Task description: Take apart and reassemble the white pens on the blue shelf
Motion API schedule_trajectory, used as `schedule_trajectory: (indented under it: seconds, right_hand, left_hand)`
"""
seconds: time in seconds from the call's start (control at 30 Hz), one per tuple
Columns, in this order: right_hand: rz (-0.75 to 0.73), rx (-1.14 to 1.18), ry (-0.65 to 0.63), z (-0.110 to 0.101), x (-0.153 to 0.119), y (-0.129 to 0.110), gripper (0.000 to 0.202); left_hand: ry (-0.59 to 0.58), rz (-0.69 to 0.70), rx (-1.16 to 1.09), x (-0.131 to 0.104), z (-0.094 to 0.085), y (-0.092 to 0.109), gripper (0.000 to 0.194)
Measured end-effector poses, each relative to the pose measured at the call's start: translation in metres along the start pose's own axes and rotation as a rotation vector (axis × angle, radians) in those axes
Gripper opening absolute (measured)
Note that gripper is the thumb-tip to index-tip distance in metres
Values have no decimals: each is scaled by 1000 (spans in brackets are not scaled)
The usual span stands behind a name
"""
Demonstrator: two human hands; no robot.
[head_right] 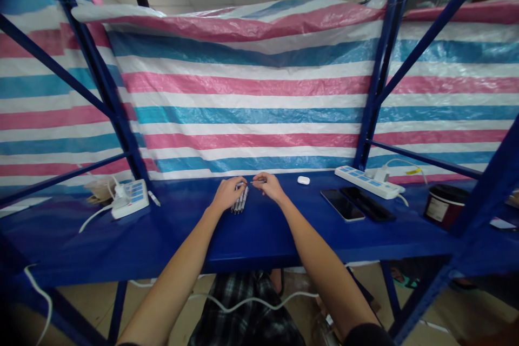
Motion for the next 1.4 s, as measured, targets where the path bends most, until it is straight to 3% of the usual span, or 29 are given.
schedule_trajectory:
  seconds: [0.2,0.37,0.53,0.8,1.1,1.4]
  right_hand:
    - [-7,-127,-36,-14,1,-1,27]
    - [62,-88,-46,-21,3,2,24]
    - [101,-77,56,-26,2,-1,41]
    - [-61,-167,71,-17,3,-1,34]
    - [-80,-235,52,-10,2,3,32]
    - [-48,-148,92,-9,0,-4,34]
  left_hand:
    - [18,-23,19,0,-1,-11,20]
    - [11,-42,45,0,1,-15,24]
    - [30,-45,28,0,4,-20,27]
    - [57,-12,-13,1,3,-17,30]
    - [46,-8,-12,0,2,-13,30]
    - [-9,9,-69,1,6,-13,25]
Point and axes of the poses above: each hand's wrist, its own x-axis towards the middle knuckle, its own z-axis out of the palm, y = z × x, the point moved 1 cm from there along x, towards the middle knuckle, and after that the axes turned 3 degrees about x, right-handed, at the moved point
